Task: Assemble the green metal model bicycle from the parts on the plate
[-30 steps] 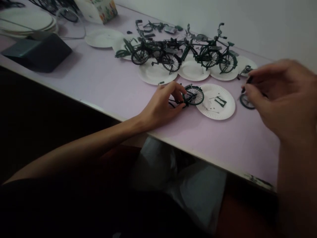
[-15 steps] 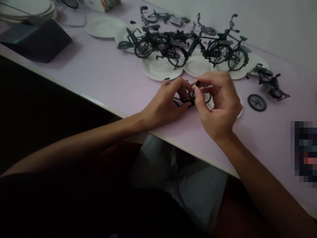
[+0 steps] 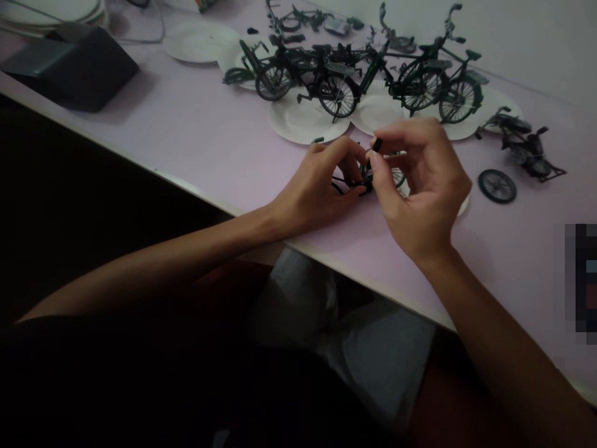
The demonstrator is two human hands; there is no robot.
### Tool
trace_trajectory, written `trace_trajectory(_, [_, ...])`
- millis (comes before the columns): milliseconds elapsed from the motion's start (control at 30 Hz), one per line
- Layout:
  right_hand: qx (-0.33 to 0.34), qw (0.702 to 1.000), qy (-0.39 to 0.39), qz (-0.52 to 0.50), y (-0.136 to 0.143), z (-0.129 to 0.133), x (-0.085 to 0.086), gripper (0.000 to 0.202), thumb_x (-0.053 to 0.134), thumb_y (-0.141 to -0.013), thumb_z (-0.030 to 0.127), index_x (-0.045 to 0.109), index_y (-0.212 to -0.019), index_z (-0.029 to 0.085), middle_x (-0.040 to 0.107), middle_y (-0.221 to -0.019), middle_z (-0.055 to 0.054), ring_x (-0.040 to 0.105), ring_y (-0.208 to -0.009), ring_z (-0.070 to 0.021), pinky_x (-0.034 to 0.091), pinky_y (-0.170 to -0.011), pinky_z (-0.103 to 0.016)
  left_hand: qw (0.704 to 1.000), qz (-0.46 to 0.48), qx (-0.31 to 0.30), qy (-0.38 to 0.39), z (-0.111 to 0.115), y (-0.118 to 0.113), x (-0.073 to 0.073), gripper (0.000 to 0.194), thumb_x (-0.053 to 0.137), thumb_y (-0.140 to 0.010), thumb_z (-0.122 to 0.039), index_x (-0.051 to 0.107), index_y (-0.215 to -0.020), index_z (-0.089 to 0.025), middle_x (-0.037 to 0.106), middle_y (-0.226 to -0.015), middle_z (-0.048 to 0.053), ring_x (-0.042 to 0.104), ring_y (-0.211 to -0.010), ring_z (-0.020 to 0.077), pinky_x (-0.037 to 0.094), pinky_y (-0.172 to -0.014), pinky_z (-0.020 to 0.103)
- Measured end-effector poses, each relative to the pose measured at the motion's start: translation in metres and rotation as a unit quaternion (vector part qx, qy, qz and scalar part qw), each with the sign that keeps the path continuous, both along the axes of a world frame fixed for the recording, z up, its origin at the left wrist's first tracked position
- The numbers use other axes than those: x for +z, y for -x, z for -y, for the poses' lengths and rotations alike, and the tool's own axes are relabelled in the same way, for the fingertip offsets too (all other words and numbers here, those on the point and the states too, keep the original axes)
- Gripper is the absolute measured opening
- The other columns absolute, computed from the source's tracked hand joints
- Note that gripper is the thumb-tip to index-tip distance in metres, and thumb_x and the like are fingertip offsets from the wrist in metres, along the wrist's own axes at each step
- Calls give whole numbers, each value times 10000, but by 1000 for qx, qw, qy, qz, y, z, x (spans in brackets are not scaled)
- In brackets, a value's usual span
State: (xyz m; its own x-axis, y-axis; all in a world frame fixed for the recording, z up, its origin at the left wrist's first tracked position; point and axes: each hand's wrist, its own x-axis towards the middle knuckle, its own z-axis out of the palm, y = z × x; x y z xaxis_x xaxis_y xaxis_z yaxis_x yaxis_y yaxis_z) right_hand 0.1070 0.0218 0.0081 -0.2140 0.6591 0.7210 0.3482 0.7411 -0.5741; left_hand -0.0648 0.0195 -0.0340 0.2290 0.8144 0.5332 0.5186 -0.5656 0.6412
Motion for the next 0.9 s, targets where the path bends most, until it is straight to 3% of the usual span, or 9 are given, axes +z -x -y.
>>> trace_trajectory(200, [-6, 1000, 17, 19, 1, 0, 0, 74, 677, -1015, 354, 670, -1073, 310, 698, -1089, -45, 747, -1035, -245, 669, -882, -427, 1000, 7, -6, -6, 0, 0, 0, 358, 709, -881, -45, 553, -1131, -248, 713, -946, -34, 739, -927, 207, 495, -992, 427])
trace_trajectory(400, [-22, 998, 35, 48, -1, 1, -1, 131, 660, -1022, 427, 661, -1103, 325, 711, -1126, -40, 742, -1078, -259, 669, -931, -461, 1000, -5, 9, 23, 1, 0, 0, 314, 738, -931, -180, 565, -1172, -282, 711, -971, -17, 749, -1051, 265, 523, -1057, 490])
trace_trajectory(700, [-27, 996, 3, 83, -6, -4, -4, 186, 688, -1027, 368, 662, -1206, 322, 707, -1132, -35, 736, -1121, -247, 648, -984, -432, 999, -23, 16, 30, 1, 0, 1, 323, 725, -933, -164, 570, -1191, -282, 695, -982, -19, 762, -1061, 261, 534, -1075, 526])
trace_trajectory(800, [14, 996, -20, 84, -8, -4, -2, 142, 647, -1054, 297, 716, -1169, 344, 726, -1178, -21, 730, -1150, -232, 652, -941, -389, 999, -12, 14, 27, 1, 1, 0, 342, 725, -923, -144, 576, -1199, -280, 701, -995, -16, 764, -1046, 251, 543, -1070, 511])
trace_trajectory(900, [51, 996, -11, 72, -9, -2, 0, 194, 595, -1079, 261, 731, -1173, 363, 746, -1228, -1, 738, -1186, -240, 643, -1003, -431, 999, -7, 11, 34, 0, 1, 0, 365, 720, -920, -136, 585, -1225, -286, 711, -1035, -10, 764, -1030, 233, 563, -1055, 478])
